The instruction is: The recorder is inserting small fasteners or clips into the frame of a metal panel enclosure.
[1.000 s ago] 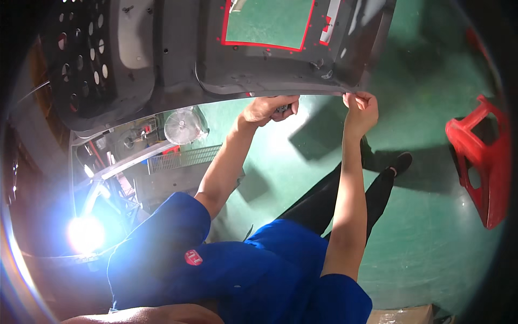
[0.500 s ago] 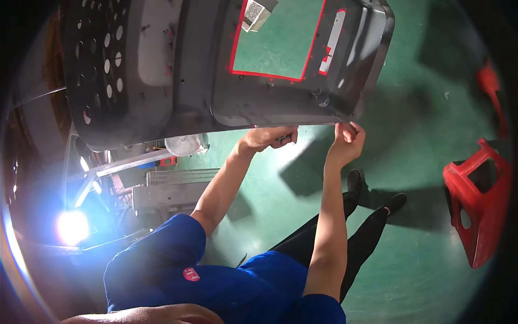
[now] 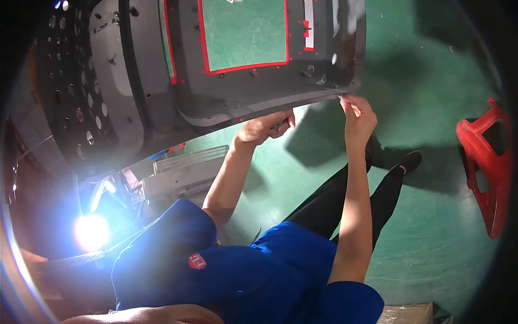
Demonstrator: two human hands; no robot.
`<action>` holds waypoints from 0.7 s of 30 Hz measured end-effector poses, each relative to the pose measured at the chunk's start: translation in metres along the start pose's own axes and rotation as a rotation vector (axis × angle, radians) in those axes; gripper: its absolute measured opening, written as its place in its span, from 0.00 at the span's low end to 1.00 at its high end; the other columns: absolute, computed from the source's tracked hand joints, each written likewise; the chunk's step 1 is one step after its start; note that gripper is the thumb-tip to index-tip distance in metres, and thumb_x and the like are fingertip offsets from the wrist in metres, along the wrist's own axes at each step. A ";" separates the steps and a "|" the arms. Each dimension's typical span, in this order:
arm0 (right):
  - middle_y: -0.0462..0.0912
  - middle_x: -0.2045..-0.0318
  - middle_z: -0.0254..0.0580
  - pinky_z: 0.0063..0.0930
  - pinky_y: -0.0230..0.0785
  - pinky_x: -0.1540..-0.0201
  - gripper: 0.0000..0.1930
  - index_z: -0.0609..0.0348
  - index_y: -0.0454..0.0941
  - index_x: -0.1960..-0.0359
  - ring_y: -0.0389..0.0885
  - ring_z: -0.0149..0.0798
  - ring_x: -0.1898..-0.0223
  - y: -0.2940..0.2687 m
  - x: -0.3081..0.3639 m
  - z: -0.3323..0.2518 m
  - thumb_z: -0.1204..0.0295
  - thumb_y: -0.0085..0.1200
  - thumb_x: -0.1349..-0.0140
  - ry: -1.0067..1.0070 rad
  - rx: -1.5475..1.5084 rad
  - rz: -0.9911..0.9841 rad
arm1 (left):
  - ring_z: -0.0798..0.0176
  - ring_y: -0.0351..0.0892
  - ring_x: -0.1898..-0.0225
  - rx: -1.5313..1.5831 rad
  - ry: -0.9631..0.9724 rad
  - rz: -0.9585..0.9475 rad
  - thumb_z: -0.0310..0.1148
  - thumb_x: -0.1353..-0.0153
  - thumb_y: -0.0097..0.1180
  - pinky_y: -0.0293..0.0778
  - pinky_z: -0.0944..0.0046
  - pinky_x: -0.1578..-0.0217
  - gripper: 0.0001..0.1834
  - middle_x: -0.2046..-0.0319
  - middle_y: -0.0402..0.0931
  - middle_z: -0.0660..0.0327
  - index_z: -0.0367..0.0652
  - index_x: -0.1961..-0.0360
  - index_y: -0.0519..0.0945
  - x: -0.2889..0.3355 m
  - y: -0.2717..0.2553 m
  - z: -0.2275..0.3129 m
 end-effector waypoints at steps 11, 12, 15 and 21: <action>0.80 0.68 0.38 0.22 0.72 0.63 0.02 0.65 0.78 0.69 0.79 0.30 0.67 0.023 -0.027 -0.049 0.80 0.56 0.45 -0.214 0.439 -0.031 | 0.76 0.54 0.89 0.087 -0.053 0.023 0.35 0.37 0.47 0.49 0.73 0.87 0.15 0.90 0.59 0.67 0.36 0.76 0.76 -0.001 -0.007 0.021; 0.80 0.69 0.38 0.22 0.71 0.63 0.02 0.65 0.78 0.70 0.78 0.30 0.68 0.023 -0.028 -0.051 0.80 0.56 0.45 -0.244 0.458 -0.028 | 0.76 0.54 0.89 0.093 -0.064 0.021 0.35 0.37 0.47 0.49 0.73 0.87 0.15 0.90 0.59 0.67 0.36 0.76 0.76 -0.002 -0.007 0.022; 0.80 0.70 0.37 0.21 0.71 0.63 0.03 0.66 0.77 0.70 0.78 0.29 0.69 0.024 -0.029 -0.054 0.80 0.57 0.46 -0.179 0.328 -0.035 | 0.76 0.54 0.88 0.074 -0.115 0.043 0.36 0.37 0.48 0.49 0.73 0.87 0.15 0.90 0.59 0.68 0.37 0.77 0.76 0.001 -0.004 0.026; 0.79 0.71 0.36 0.20 0.69 0.62 0.06 0.64 0.75 0.67 0.78 0.28 0.69 0.028 -0.022 -0.049 0.79 0.58 0.46 -0.046 0.229 0.024 | 0.77 0.53 0.88 0.044 -0.081 0.029 0.36 0.38 0.50 0.49 0.74 0.87 0.15 0.88 0.61 0.69 0.36 0.75 0.79 -0.001 -0.002 0.038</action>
Point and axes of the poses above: each hand's wrist, its own x-axis away from the middle knuckle, its own y-axis out of the palm, z = x × y, the point moved 2 cm from there along -x, towards the middle knuckle
